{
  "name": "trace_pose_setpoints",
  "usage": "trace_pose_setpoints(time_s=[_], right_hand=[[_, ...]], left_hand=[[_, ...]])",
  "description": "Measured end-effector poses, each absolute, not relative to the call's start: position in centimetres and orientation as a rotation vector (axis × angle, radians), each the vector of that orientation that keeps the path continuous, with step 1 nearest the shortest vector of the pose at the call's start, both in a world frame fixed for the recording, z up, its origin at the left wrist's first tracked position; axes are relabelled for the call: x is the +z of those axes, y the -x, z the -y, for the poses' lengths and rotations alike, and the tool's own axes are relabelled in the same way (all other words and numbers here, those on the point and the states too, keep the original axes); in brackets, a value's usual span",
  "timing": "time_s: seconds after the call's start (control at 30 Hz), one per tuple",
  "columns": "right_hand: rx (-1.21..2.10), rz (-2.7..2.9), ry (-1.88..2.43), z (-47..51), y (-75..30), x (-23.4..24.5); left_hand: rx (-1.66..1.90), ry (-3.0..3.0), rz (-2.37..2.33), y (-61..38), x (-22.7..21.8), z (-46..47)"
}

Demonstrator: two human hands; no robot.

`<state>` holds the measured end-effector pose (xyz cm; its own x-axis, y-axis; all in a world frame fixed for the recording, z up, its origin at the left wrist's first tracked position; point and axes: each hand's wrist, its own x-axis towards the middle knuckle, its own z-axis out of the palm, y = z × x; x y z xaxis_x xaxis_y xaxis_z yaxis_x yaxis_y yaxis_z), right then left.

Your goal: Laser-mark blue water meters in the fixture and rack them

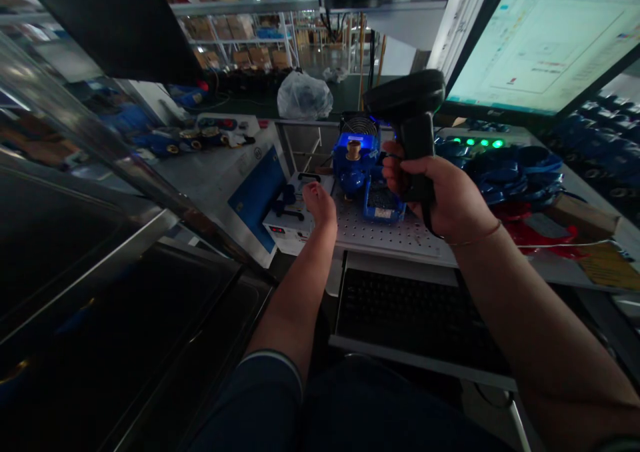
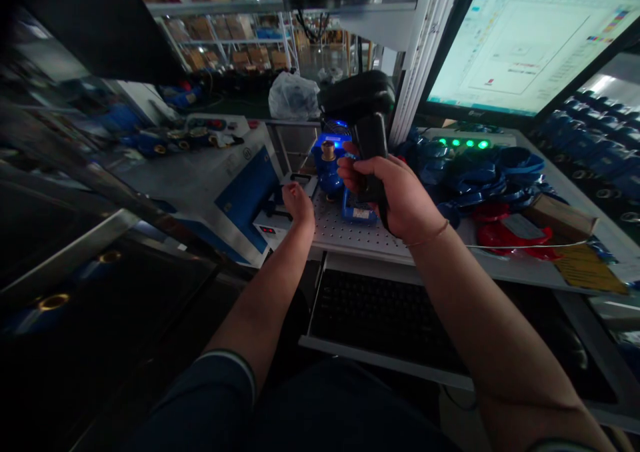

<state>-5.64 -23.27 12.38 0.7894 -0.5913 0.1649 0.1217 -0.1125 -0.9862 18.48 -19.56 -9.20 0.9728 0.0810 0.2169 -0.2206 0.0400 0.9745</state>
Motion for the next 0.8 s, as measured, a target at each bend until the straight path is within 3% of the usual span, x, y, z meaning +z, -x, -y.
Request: trace_pose_setpoints(time_s=[0.8], right_hand=[[-0.833, -0.515, 1.404, 20.7, 1.9, 9.1]], left_hand=[[0.268, -1.516, 0.121, -18.8, -10.0, 19.8]])
